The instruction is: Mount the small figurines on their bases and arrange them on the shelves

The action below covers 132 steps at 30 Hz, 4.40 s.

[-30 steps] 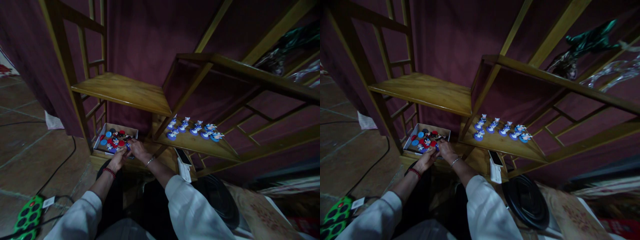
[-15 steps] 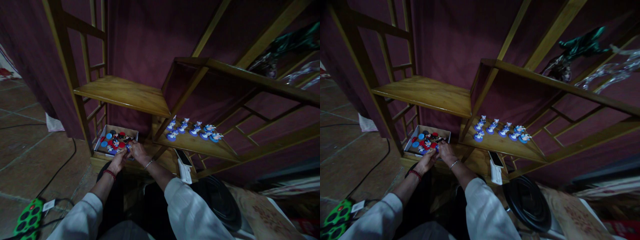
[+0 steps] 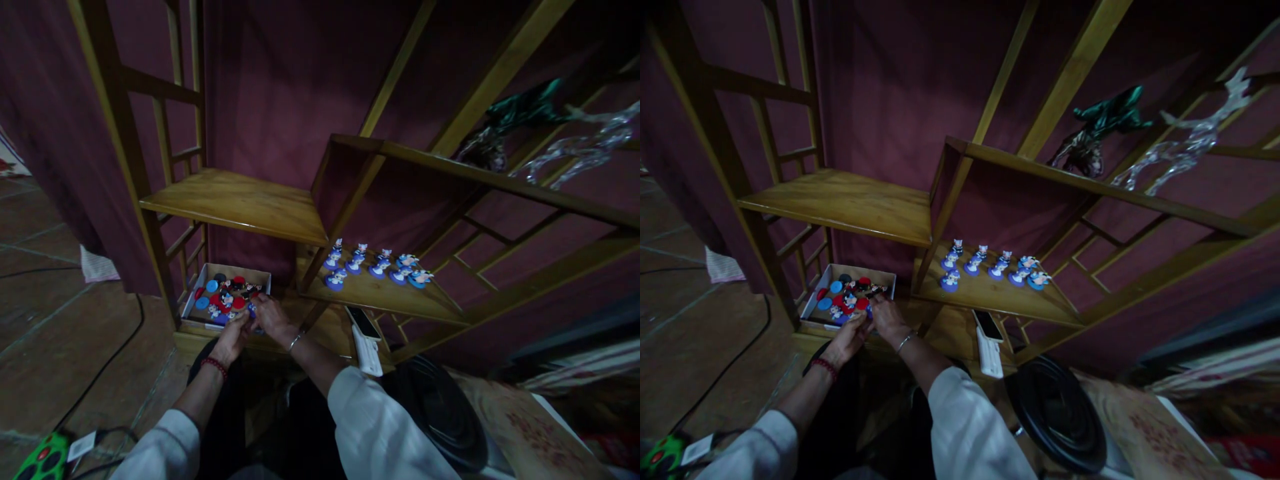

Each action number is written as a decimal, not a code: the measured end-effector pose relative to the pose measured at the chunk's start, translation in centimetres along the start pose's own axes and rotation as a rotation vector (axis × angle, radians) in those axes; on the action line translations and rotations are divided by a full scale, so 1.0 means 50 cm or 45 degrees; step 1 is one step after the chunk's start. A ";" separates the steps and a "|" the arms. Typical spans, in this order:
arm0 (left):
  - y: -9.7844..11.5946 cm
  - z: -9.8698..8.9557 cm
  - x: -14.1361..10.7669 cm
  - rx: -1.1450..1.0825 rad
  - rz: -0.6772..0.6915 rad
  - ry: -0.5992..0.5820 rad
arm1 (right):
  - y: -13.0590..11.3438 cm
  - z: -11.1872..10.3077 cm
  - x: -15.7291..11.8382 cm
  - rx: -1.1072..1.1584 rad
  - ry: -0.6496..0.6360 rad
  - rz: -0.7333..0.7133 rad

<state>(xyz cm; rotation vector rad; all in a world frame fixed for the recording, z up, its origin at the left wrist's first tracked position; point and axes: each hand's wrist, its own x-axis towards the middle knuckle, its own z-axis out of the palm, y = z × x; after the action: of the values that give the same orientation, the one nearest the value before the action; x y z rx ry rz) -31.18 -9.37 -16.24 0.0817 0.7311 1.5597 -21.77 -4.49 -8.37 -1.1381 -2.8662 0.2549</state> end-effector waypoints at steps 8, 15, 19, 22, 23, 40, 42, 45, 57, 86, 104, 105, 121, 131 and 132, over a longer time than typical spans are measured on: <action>-0.008 0.003 0.006 -0.022 0.006 0.029 | 0.004 -0.008 0.008 0.061 0.016 0.060; -0.014 -0.012 0.013 -0.049 0.039 -0.073 | 0.011 -0.008 0.002 0.174 0.077 0.075; -0.016 -0.014 0.013 -0.055 0.052 -0.067 | 0.021 0.011 0.004 0.300 0.119 0.133; -0.016 -0.013 0.012 -0.047 0.055 -0.066 | 0.034 0.028 0.008 0.409 0.164 0.141; -0.016 -0.012 0.012 -0.043 0.055 -0.064 | 0.038 0.033 0.009 0.439 0.177 0.138; -0.014 0.003 0.001 0.011 0.015 -0.055 | 0.042 0.032 -0.008 0.388 0.187 0.106; -0.014 0.002 0.002 0.012 0.016 -0.041 | 0.038 0.029 -0.011 0.351 0.173 0.116; -0.012 0.000 0.003 0.015 0.008 -0.035 | 0.032 0.023 -0.015 0.275 0.135 0.133; -0.016 -0.005 0.008 0.038 -0.020 -0.030 | 0.029 0.014 -0.013 0.149 0.018 0.135; -0.010 0.001 0.001 -0.076 -0.006 -0.133 | 0.026 -0.026 0.003 0.028 -0.066 0.107; -0.020 -0.013 0.016 -0.088 -0.015 -0.094 | 0.024 0.001 0.004 -0.039 -0.003 -0.085; -0.019 -0.013 0.015 -0.086 -0.022 -0.100 | 0.026 0.003 0.003 -0.029 0.011 -0.100; -0.018 -0.012 -0.037 0.074 -0.030 -0.213 | 0.018 -0.010 -0.067 0.104 0.029 -0.062; -0.010 0.057 -0.114 0.252 -0.029 -0.188 | 0.029 -0.031 -0.140 0.475 0.196 0.094; -0.011 0.066 -0.119 0.271 -0.031 -0.187 | 0.032 -0.034 -0.148 0.501 0.216 0.088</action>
<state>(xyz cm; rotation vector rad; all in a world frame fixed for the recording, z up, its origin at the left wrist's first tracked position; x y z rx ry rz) -28.26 -13.56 -11.72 0.3400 0.7766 1.4320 -15.12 -8.15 -6.86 -1.1166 -2.4823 0.6563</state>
